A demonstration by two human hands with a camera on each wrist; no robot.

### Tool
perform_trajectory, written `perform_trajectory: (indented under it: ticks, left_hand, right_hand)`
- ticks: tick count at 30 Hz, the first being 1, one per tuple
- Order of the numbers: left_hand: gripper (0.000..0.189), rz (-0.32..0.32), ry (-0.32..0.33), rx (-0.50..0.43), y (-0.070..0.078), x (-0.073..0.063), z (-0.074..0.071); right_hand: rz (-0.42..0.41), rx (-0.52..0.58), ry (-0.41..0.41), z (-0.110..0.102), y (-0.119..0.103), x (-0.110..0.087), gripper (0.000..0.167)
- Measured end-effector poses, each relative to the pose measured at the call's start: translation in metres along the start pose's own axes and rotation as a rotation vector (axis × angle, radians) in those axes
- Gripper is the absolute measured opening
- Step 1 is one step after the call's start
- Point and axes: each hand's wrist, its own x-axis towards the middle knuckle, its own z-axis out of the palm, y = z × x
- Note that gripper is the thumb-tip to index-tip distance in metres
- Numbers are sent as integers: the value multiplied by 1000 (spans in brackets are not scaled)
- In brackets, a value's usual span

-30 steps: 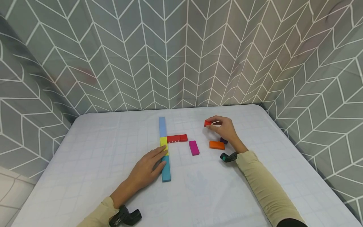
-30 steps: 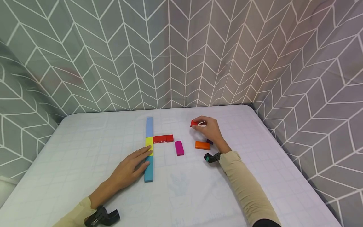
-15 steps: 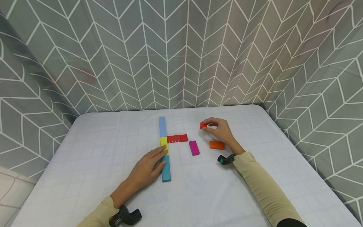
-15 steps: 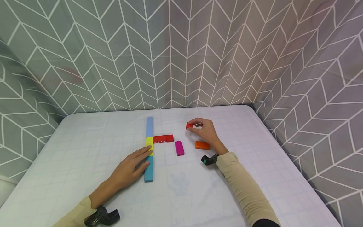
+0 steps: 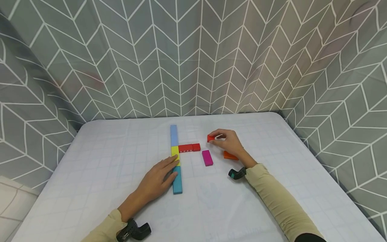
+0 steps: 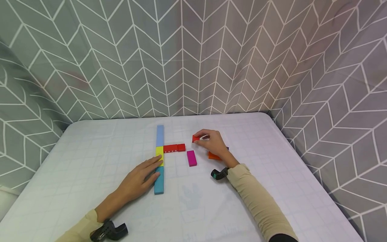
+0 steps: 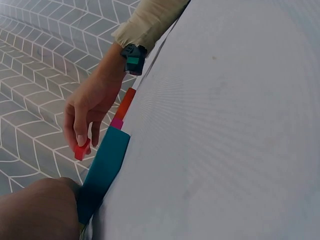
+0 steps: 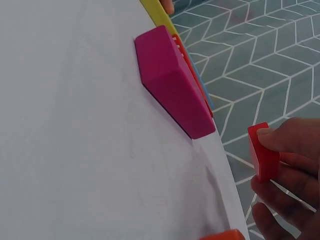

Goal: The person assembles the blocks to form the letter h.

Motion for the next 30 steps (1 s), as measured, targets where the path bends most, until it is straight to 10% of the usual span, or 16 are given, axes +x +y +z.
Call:
perform_trajectory:
  ticks: [30]
  left_hand:
    - [52, -9, -7, 2, 1, 0, 0]
  right_hand:
    - [57, -97, -139, 20, -5, -4, 21]
